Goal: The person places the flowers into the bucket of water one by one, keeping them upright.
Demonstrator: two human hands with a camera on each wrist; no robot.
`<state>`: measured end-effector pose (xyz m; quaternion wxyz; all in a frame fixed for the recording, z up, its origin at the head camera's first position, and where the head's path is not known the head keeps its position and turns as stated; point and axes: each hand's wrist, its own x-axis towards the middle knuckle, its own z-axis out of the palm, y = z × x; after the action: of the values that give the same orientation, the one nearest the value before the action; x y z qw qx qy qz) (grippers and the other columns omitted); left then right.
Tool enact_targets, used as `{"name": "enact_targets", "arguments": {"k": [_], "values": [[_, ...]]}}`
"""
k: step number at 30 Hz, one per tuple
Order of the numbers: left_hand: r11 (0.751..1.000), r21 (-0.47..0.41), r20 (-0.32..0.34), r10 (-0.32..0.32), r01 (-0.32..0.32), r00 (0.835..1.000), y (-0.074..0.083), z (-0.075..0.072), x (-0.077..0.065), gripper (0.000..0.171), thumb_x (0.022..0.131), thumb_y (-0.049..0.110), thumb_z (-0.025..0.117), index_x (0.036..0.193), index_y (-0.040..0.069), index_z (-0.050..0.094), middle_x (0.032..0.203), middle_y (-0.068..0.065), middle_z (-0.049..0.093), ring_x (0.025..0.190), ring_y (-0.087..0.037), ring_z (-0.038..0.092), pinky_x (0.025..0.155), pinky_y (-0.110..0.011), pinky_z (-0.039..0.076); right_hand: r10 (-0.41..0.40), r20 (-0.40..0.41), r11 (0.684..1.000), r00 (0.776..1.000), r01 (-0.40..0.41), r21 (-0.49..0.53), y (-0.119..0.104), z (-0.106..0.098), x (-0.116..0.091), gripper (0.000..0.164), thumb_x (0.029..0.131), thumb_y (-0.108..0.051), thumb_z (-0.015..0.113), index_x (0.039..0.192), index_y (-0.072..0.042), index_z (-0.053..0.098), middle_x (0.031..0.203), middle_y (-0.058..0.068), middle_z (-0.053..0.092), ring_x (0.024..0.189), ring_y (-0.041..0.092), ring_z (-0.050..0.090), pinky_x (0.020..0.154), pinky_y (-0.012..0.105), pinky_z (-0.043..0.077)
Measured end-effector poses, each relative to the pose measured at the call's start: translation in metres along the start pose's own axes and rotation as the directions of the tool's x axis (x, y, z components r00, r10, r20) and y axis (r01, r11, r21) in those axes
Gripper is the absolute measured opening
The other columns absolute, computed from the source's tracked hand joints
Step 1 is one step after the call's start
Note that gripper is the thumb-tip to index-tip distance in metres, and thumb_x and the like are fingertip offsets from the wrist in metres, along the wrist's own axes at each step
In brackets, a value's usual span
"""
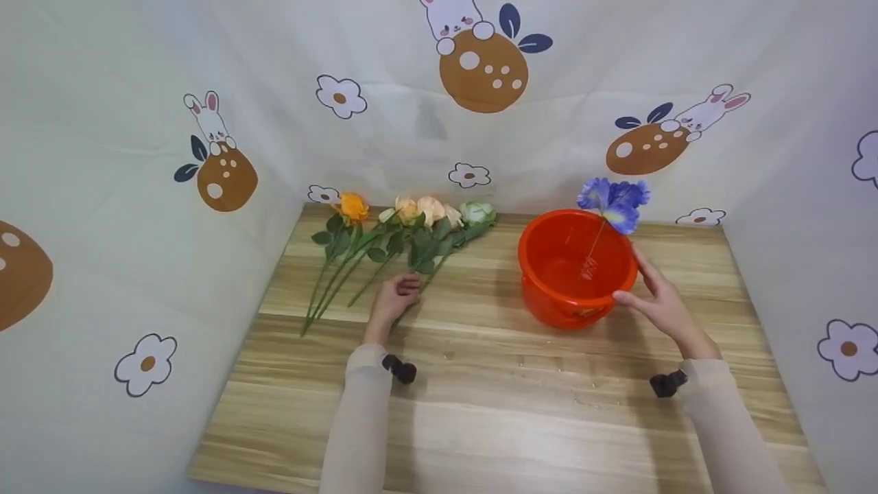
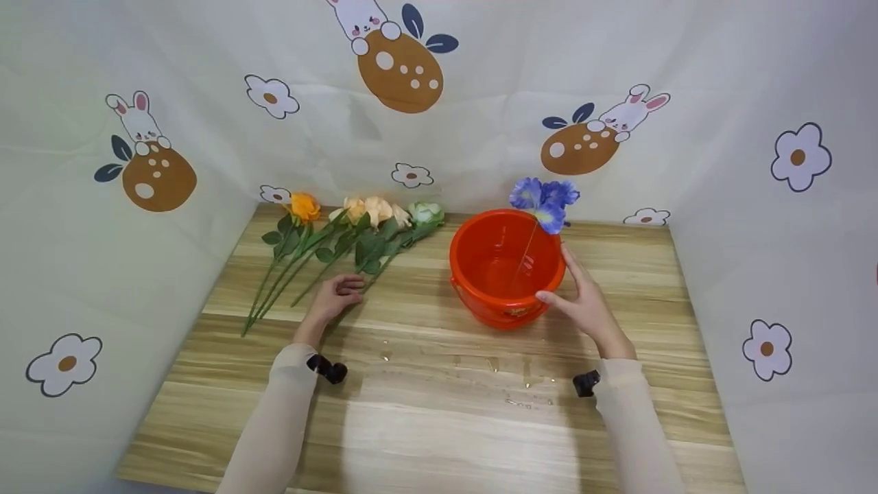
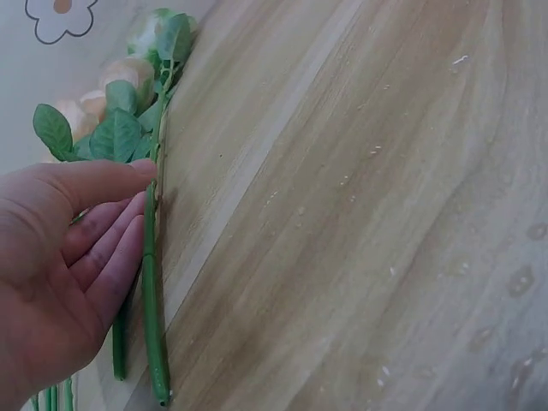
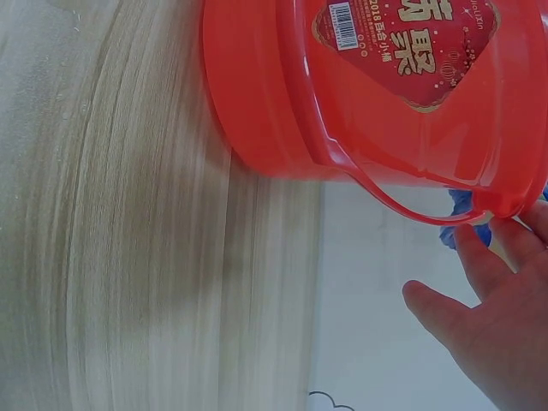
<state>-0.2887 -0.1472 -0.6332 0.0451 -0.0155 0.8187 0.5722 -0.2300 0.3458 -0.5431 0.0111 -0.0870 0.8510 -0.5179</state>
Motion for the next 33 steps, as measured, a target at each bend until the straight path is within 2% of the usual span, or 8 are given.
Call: {"name": "enact_targets", "arguments": {"k": [6,11,16,21,27,33], "values": [[0.997,0.073,0.004,-0.037,0.037,0.999,0.002,0.004,0.001,0.038,0.083,-0.011,0.07,0.12,-0.001,0.067,0.111,-0.018,0.071,0.098,-0.027,0.069,0.086,-0.033,0.058,-0.012,-0.002,1.0,1.0,0.012,0.004,0.001,0.0,0.0,0.089,0.09,-0.013,0.073,0.16,-0.016,0.018,0.167,0.014,0.013,0.153,0.04,0.012,0.12,0.065,0.014],[0.993,0.11,0.024,-0.052,0.049,0.998,0.004,0.007,0.002,0.035,0.085,-0.009,0.069,0.118,0.003,0.069,0.11,-0.015,0.071,0.099,-0.026,0.068,0.086,-0.033,0.057,-0.012,0.0,1.0,1.0,0.012,-0.004,0.002,0.0,-0.001,0.091,0.09,-0.012,0.073,0.16,-0.018,0.017,0.168,0.013,0.014,0.153,0.04,0.013,0.12,0.064,0.015],[0.991,0.127,0.038,-0.048,0.043,0.998,0.008,0.009,0.003,0.033,0.084,-0.01,0.066,0.114,0.002,0.07,0.108,-0.017,0.072,0.098,-0.028,0.068,0.082,-0.03,0.057,-0.025,-0.004,1.0,1.0,0.025,0.008,0.002,0.001,0.0,0.092,0.088,-0.006,0.073,0.16,-0.016,0.016,0.167,0.016,0.013,0.153,0.041,0.012,0.119,0.065,0.015],[0.988,0.146,0.073,-0.063,0.052,0.995,0.014,0.009,0.004,0.035,0.083,-0.013,0.064,0.114,0.0,0.071,0.107,-0.017,0.072,0.099,-0.029,0.07,0.076,-0.026,0.056,-0.017,-0.007,1.0,1.0,0.017,-0.001,0.001,0.001,0.0,0.091,0.089,-0.008,0.073,0.16,-0.013,0.017,0.167,0.016,0.014,0.153,0.04,0.013,0.12,0.064,0.016],[0.98,0.19,0.121,-0.088,0.064,0.989,0.021,0.007,0.002,0.034,0.083,-0.014,0.063,0.112,0.001,0.073,0.107,-0.016,0.074,0.102,-0.027,0.069,0.076,-0.025,0.056,-0.011,-0.008,1.0,1.0,0.011,0.0,0.0,0.001,-0.001,0.09,0.089,-0.012,0.074,0.16,-0.02,0.018,0.167,0.015,0.013,0.153,0.038,0.013,0.121,0.063,0.016],[0.979,0.188,0.125,-0.106,0.082,0.986,0.028,0.007,-0.002,0.034,0.083,-0.016,0.059,0.111,-0.003,0.072,0.107,-0.019,0.073,0.099,-0.026,0.068,0.073,-0.024,0.055,-0.015,-0.013,1.0,1.0,0.015,0.005,0.0,0.001,-0.001,0.09,0.089,-0.011,0.074,0.16,-0.021,0.019,0.167,0.015,0.015,0.153,0.038,0.014,0.121,0.063,0.016]]}}
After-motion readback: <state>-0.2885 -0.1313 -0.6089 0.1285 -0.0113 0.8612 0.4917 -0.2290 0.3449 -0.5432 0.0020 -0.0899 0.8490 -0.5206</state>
